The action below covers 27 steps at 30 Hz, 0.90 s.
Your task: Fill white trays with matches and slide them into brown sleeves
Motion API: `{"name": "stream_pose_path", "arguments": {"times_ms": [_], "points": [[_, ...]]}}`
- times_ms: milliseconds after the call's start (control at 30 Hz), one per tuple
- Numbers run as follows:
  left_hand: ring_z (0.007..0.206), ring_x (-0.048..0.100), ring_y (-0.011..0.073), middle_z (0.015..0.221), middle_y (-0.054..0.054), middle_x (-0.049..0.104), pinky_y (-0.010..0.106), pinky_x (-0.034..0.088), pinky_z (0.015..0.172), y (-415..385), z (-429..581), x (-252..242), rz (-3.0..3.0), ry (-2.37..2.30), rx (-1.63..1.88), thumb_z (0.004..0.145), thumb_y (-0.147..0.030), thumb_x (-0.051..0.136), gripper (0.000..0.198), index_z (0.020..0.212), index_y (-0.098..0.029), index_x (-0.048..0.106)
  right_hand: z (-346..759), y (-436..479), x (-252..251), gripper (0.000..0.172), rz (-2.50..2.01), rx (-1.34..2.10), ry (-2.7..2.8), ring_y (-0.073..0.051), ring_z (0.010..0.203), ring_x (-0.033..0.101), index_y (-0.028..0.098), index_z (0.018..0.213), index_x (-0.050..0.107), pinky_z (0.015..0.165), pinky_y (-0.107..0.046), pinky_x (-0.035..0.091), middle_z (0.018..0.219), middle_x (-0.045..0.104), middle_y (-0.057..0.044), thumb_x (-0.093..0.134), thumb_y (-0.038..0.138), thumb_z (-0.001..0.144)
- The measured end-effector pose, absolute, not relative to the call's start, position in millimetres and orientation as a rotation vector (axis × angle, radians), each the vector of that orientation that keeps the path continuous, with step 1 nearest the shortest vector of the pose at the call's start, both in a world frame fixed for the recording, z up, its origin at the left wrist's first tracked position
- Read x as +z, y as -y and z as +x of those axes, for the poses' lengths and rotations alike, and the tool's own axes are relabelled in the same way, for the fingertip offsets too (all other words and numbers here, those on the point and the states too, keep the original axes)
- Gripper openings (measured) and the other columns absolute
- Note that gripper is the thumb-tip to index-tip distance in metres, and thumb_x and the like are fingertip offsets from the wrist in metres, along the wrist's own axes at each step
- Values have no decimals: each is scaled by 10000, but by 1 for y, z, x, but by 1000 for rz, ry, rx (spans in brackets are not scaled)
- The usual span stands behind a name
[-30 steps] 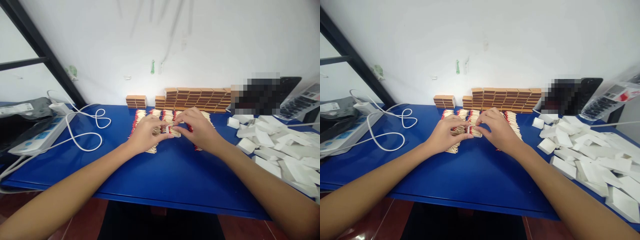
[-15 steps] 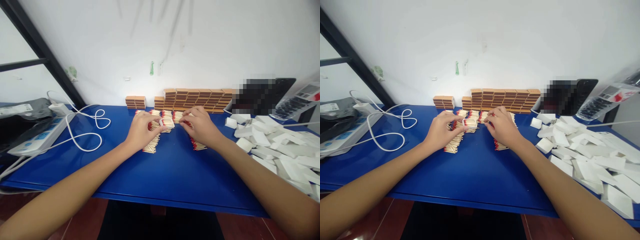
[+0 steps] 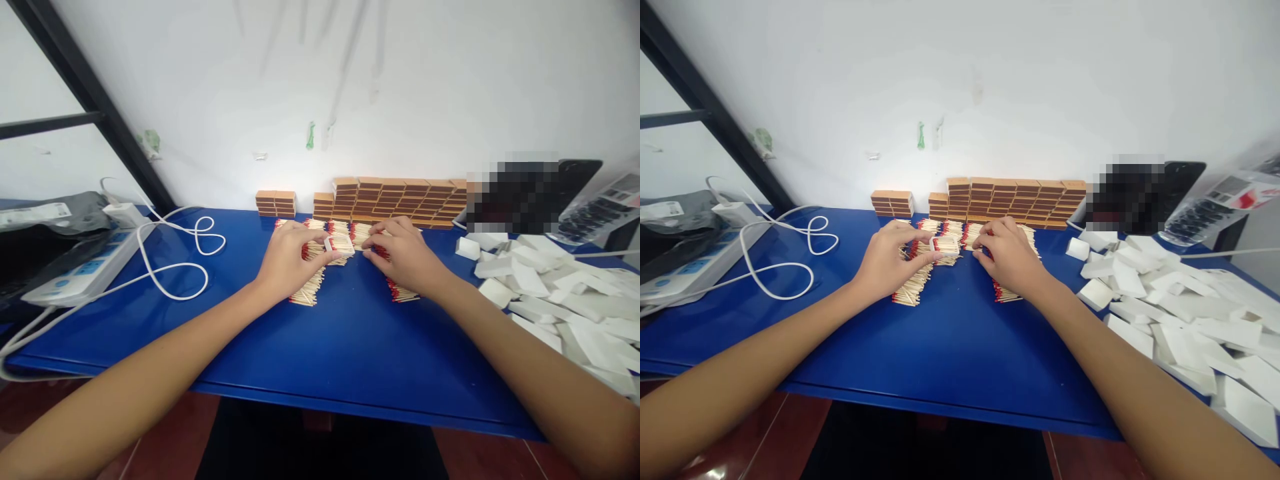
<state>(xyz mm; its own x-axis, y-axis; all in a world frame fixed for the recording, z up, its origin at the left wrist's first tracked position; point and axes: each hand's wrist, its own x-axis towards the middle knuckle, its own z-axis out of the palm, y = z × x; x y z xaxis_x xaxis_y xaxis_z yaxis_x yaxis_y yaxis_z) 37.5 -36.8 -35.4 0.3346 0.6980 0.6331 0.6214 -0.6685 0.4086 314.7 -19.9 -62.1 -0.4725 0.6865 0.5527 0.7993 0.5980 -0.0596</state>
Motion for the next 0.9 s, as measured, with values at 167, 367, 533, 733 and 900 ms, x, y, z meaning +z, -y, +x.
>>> {"name": "stream_pose_path", "arguments": {"times_ms": [167,367,533,733,900], "points": [[985,692,252,987,53,812,401,539,891,37,38,-35,2483,-1241,1248,852,-519,867,346,1034,-229,819,314,19,-62,147,-1162,-224,2304,-345,1102,544,231,915,761,964,-567,482,1085,689,-144,633,278,969],[989,695,249,995,47,810,401,539,904,36,37,-35,2499,-1233,1258,856,-508,867,329,1031,-234,812,313,20,-61,115,-1173,-220,2296,-348,1100,548,240,912,747,968,-569,485,1081,683,-142,649,279,955],[975,686,240,964,39,798,389,537,890,37,37,-35,2499,-1250,1240,853,-503,873,331,1038,-235,812,313,20,-62,116,-1197,-200,2298,-345,1105,548,225,955,740,978,-563,491,1098,682,-154,643,289,963],[988,695,251,996,53,810,399,538,894,35,36,-36,2505,-1235,1241,853,-508,870,348,1043,-223,814,313,19,-62,101,-1207,-199,2321,-350,1111,547,227,889,709,979,-557,493,1095,684,-153,649,273,956],[1002,696,248,1014,47,809,398,541,903,35,36,-36,2509,-1229,1248,851,-492,877,335,1056,-235,810,314,19,-62,74,-1201,-199,2297,-349,1098,552,230,948,708,968,-567,488,1093,688,-152,658,285,949]]}}
